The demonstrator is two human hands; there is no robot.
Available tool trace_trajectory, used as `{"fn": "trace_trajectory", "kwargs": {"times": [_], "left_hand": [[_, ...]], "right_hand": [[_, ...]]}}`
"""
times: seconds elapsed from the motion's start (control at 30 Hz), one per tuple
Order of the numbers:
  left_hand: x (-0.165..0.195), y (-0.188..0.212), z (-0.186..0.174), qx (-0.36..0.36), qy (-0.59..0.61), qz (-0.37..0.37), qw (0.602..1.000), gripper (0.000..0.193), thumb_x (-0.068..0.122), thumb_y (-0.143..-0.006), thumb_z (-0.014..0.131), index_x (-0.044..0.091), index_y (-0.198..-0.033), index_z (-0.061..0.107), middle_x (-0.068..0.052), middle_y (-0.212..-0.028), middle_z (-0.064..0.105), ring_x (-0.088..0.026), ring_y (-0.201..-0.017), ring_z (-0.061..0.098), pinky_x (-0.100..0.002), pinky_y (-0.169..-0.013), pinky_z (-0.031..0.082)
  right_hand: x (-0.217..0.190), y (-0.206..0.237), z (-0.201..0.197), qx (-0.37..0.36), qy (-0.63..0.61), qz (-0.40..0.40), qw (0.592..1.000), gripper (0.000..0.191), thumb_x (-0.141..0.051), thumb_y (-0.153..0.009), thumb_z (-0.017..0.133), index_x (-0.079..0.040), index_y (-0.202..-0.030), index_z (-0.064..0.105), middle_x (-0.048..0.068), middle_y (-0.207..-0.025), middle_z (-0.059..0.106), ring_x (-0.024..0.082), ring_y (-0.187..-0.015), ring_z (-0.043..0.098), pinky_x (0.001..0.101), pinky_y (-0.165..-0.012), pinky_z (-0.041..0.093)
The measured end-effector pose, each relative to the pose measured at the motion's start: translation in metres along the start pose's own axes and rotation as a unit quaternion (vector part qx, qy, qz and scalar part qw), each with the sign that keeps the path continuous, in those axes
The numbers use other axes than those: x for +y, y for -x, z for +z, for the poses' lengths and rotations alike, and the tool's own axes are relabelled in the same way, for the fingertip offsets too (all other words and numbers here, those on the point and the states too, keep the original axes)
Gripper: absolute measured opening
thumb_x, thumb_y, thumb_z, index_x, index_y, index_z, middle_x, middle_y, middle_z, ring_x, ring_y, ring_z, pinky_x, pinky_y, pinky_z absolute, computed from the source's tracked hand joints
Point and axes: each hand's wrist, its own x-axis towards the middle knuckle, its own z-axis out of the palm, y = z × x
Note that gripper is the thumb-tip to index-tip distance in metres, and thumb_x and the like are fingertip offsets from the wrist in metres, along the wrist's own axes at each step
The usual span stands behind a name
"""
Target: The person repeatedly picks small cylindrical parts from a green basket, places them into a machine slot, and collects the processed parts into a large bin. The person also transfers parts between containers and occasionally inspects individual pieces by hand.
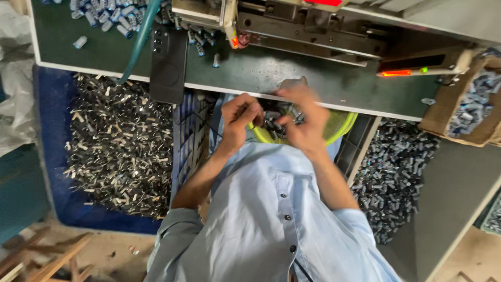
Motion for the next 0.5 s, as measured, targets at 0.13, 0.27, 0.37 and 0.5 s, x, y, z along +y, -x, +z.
{"fn": "trace_trajectory", "kwargs": {"times": [0.13,0.27,0.37,0.5], "left_hand": [[0.006,-0.002,0.02,-0.044,-0.084,0.076,0.993,0.014,0.008,-0.095,0.066,-0.001,-0.098,0.056,-0.006,-0.096,0.058,-0.009,-0.08,0.057,-0.023,-0.072,0.049],[0.003,-0.002,0.038,-0.066,-0.1,0.085,0.989,0.013,0.004,-0.097,0.067,0.0,-0.105,0.058,-0.008,-0.1,0.06,-0.011,-0.09,0.058,-0.024,-0.082,0.049],[0.004,0.001,0.04,-0.049,-0.261,0.09,0.96,0.011,0.004,-0.092,0.071,0.0,-0.099,0.063,-0.006,-0.081,0.066,-0.01,-0.071,0.063,-0.024,-0.067,0.05],[0.012,0.003,0.039,-0.07,-0.328,0.104,0.936,0.012,0.004,-0.09,0.071,0.0,-0.099,0.063,-0.006,-0.076,0.067,-0.009,-0.064,0.064,-0.024,-0.062,0.049]], "right_hand": [[0.02,0.053,0.027,0.024,0.009,0.138,0.99,0.032,0.005,-0.073,0.082,-0.001,-0.103,0.074,0.014,-0.097,0.076,0.026,-0.085,0.074,0.0328,-0.078,0.057],[0.038,0.078,0.017,0.07,-0.026,0.091,0.993,0.037,0.019,-0.075,0.072,0.0,-0.107,0.072,0.015,-0.105,0.075,0.024,-0.096,0.073,0.0315,-0.084,0.058],[0.044,0.086,0.014,0.065,-0.053,0.092,0.992,0.039,0.024,-0.079,0.069,0.002,-0.111,0.069,0.016,-0.111,0.071,0.024,-0.102,0.07,0.0323,-0.088,0.057],[0.051,0.092,0.026,0.125,-0.261,0.169,0.942,0.036,0.023,-0.094,0.06,0.002,-0.123,0.054,0.015,-0.117,0.07,0.022,-0.107,0.07,0.0314,-0.092,0.059]]}}
